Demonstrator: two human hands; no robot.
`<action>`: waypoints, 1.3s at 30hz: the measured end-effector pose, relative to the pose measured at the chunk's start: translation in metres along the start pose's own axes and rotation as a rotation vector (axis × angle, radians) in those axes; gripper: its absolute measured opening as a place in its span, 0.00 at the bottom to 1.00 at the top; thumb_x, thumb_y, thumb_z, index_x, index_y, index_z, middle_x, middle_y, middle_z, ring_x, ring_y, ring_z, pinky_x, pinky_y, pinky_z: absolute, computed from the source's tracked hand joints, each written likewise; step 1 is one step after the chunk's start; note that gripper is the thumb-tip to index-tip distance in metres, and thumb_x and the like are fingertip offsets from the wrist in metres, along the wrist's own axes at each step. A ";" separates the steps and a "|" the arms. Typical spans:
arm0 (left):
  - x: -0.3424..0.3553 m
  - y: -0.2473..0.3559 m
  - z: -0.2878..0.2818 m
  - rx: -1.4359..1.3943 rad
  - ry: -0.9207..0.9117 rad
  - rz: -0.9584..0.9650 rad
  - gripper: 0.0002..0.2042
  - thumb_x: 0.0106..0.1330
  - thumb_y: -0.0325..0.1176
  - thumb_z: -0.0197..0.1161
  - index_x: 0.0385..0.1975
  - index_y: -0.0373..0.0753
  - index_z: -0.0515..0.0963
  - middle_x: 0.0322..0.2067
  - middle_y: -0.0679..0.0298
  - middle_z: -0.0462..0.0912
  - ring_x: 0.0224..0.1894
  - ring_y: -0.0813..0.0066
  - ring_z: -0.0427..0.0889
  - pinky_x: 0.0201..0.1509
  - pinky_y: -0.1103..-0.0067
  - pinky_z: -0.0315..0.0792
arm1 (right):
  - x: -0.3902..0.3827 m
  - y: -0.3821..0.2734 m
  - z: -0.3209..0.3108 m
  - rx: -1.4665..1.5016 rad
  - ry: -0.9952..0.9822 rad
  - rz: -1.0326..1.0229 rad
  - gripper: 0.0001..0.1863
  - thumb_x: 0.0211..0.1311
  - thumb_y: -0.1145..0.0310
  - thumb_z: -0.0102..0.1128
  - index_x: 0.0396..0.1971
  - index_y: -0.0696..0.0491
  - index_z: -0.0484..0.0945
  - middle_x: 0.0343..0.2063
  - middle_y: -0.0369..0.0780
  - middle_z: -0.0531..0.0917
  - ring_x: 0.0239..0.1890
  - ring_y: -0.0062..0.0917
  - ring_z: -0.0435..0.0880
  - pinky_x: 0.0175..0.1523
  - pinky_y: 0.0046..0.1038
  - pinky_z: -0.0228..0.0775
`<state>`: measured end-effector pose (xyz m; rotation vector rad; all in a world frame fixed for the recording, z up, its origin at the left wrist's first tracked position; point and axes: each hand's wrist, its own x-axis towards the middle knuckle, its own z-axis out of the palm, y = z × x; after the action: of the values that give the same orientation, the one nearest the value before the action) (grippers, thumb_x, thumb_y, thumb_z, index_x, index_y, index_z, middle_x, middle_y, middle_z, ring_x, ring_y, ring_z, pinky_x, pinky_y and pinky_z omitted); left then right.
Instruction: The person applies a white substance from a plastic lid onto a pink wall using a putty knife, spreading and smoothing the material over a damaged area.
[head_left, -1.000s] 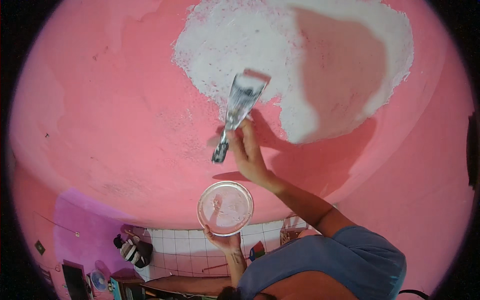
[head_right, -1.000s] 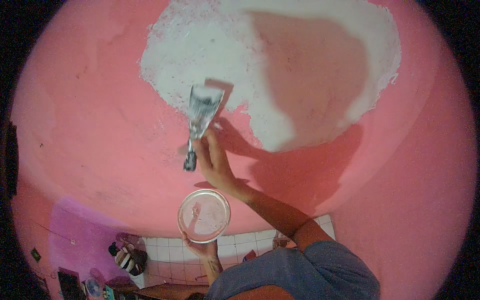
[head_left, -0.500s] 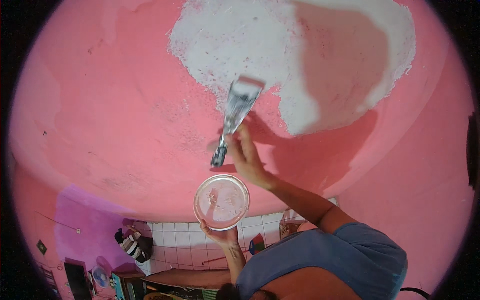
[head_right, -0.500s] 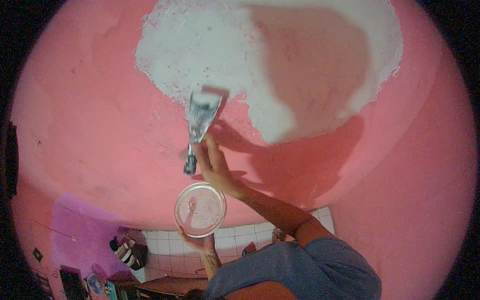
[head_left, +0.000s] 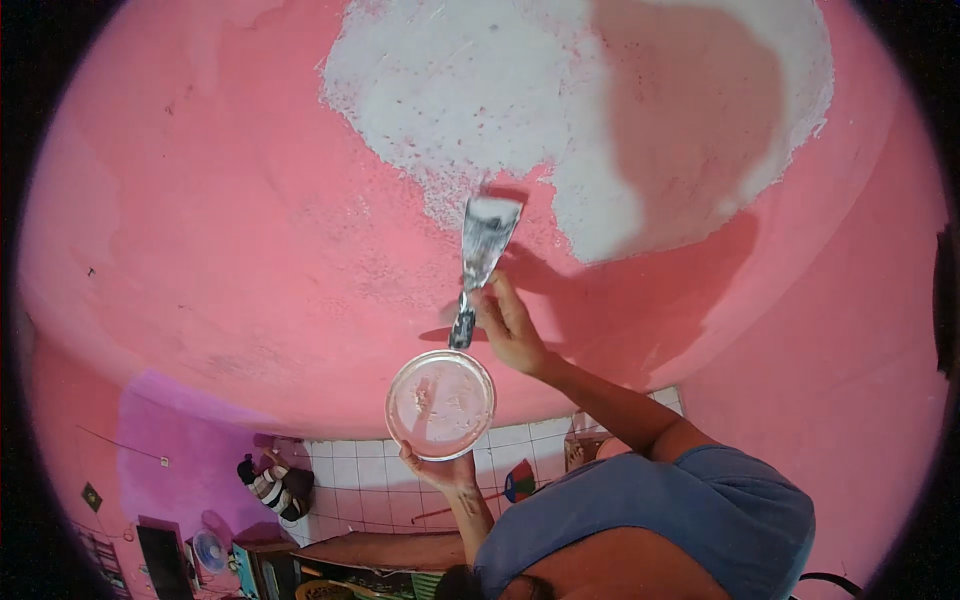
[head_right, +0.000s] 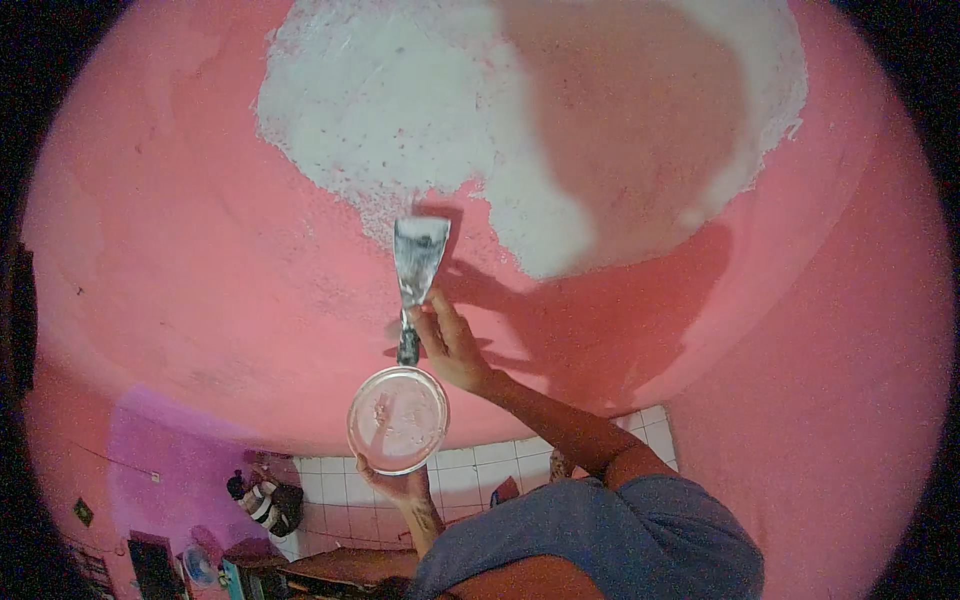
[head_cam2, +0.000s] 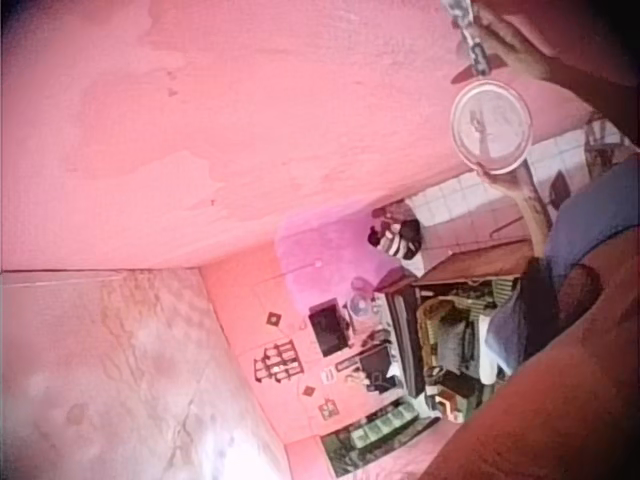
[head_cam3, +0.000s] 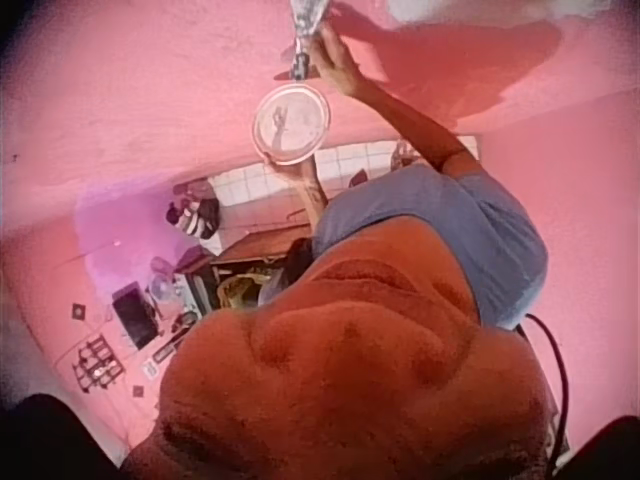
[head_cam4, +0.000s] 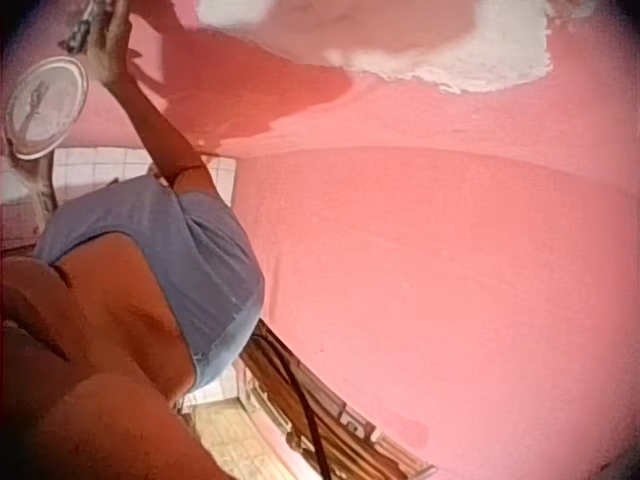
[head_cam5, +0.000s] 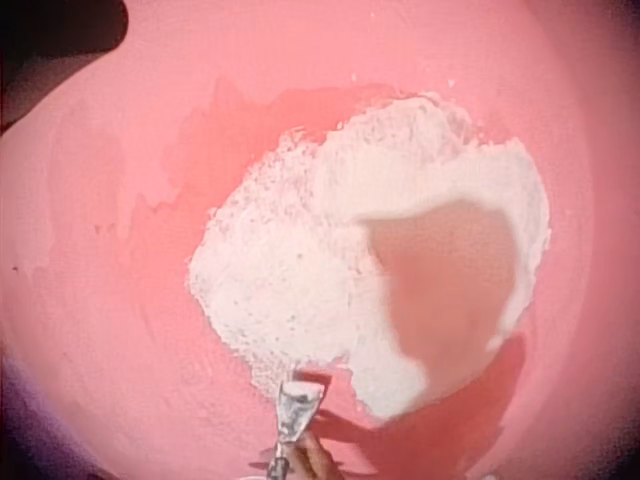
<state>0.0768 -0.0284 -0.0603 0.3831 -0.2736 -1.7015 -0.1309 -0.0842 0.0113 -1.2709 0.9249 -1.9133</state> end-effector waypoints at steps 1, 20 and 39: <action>0.001 0.000 -0.005 -0.004 -0.030 -0.011 0.37 0.55 0.50 0.58 0.64 0.37 0.58 0.65 0.54 0.57 0.66 0.56 0.55 0.68 0.52 0.50 | 0.005 -0.006 -0.004 -0.230 0.037 -0.104 0.12 0.72 0.72 0.40 0.52 0.54 0.59 0.37 0.40 0.75 0.39 0.22 0.81 0.46 0.25 0.73; 0.004 -0.010 -0.004 0.037 0.016 -0.007 0.37 0.60 0.53 0.56 0.65 0.37 0.56 0.66 0.53 0.53 0.68 0.53 0.53 0.68 0.50 0.49 | -0.078 0.005 -0.060 -0.360 -0.195 0.313 0.22 0.67 0.60 0.51 0.58 0.52 0.64 0.26 0.39 0.76 0.27 0.18 0.76 0.29 0.23 0.70; -0.009 -0.040 0.042 -0.061 0.006 -0.173 0.30 0.67 0.53 0.48 0.65 0.42 0.58 0.64 0.56 0.60 0.66 0.59 0.59 0.69 0.57 0.53 | -0.072 -0.122 -0.107 -0.515 -0.457 0.885 0.19 0.69 0.62 0.48 0.57 0.49 0.63 0.21 0.35 0.74 0.15 0.14 0.69 0.19 0.20 0.64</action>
<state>0.0247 -0.0146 -0.0367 0.3759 -0.1877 -1.8736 -0.2249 0.0612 0.0485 -1.1900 1.4498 -0.6888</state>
